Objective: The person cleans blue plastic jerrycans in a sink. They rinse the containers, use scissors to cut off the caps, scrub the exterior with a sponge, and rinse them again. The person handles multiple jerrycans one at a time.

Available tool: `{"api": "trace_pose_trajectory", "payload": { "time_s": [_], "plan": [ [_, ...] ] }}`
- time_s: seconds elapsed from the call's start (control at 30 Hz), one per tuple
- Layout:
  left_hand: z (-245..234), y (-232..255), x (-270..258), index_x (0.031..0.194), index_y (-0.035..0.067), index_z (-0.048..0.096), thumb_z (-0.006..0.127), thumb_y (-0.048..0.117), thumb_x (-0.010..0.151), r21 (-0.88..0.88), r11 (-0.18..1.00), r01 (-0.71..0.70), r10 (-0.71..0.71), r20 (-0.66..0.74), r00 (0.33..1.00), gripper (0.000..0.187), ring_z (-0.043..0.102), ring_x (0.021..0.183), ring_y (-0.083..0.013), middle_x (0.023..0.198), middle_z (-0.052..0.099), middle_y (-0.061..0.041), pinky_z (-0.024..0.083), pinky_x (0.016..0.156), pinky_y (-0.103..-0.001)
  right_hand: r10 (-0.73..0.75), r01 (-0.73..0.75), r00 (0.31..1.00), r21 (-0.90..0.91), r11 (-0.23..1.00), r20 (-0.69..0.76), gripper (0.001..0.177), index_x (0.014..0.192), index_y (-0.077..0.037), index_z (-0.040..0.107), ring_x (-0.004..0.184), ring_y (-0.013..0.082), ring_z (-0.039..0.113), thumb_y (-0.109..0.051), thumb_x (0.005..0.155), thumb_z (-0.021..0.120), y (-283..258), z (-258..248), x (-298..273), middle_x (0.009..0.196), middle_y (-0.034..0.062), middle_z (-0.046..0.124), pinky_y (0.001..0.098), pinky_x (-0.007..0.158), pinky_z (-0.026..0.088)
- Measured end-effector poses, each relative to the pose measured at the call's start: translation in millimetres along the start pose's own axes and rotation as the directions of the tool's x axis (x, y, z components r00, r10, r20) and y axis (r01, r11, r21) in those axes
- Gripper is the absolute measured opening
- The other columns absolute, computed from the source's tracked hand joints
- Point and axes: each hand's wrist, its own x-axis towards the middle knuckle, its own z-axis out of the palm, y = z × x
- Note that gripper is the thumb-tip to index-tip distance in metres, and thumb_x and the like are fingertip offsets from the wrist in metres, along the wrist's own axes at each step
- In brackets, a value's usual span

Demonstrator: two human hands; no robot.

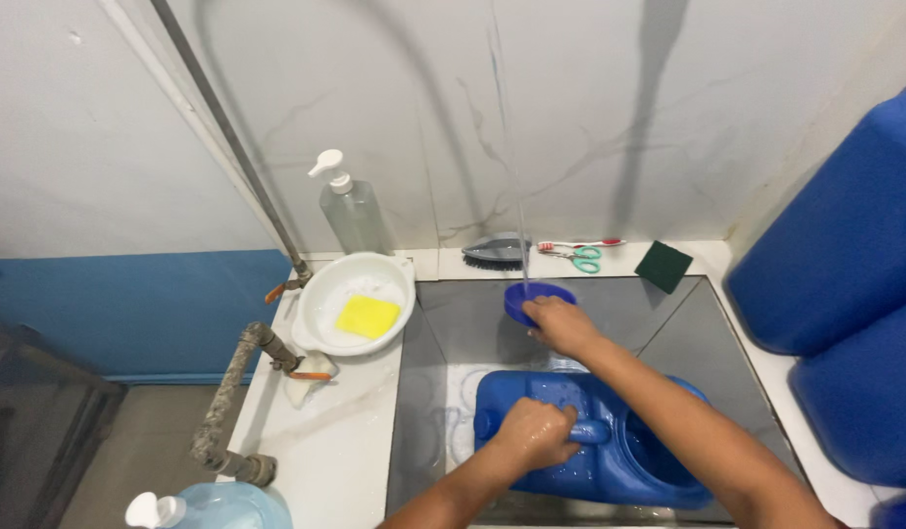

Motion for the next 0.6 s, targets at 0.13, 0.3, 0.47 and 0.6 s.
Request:
{"api": "trace_pose_trajectory", "payload": {
  "time_s": [0.13,0.3,0.47,0.6],
  "plan": [
    [11.9,1.9,-20.7,0.09,0.005,0.067,0.079,0.034,0.076,-0.019,0.998,-0.057,0.055,-0.112,0.992,0.034,0.07,0.067,-0.0364,0.069,0.068,-0.017,0.056,0.062,-0.047,0.011,-0.022,0.998,-0.184,0.983,-0.065,0.021,0.108,-0.014,0.064,0.103,0.0315,0.065,-0.011,0.088,0.06,3.9,70.8,30.9,0.107,0.0091,0.067,0.0477,0.083,0.054],
    [18.6,-4.2,-32.1,0.09,0.006,0.066,0.078,0.033,0.08,-0.032,0.999,-0.017,0.013,-0.128,0.992,0.031,0.07,0.065,-0.0347,0.069,0.068,-0.016,0.055,0.061,-0.046,-0.111,0.094,0.992,-0.224,0.97,-0.062,0.015,0.103,-0.013,0.064,0.1,0.0307,0.065,-0.014,0.089,0.057,8.8,83.5,33.7,0.1,0.0084,0.068,0.0491,0.082,0.052],
    [15.6,-8.5,-39.4,0.091,0.004,0.067,0.078,0.032,0.078,-0.01,1.0,-0.019,0.018,-0.105,0.994,0.033,0.07,0.064,-0.0357,0.068,0.068,-0.017,0.055,0.06,-0.047,-0.142,0.109,0.972,-0.177,0.978,-0.189,0.009,0.094,-0.007,0.062,0.093,0.0348,0.066,-0.01,0.085,0.06,-2.5,47.0,24.5,0.094,0.0137,0.067,0.0472,0.085,0.053],
    [11.6,-6.9,-29.4,0.091,0.003,0.068,0.078,0.032,0.08,-0.014,1.0,-0.015,0.013,-0.134,0.991,0.033,0.071,0.066,-0.0359,0.07,0.069,-0.018,0.057,0.063,-0.047,0.047,0.0,0.968,0.188,0.982,-0.245,0.025,0.096,-0.001,0.062,0.092,0.0412,0.065,-0.022,0.088,0.072,8.6,38.7,42.4,0.094,0.0206,0.068,0.0505,0.081,0.051]
  ]
}}
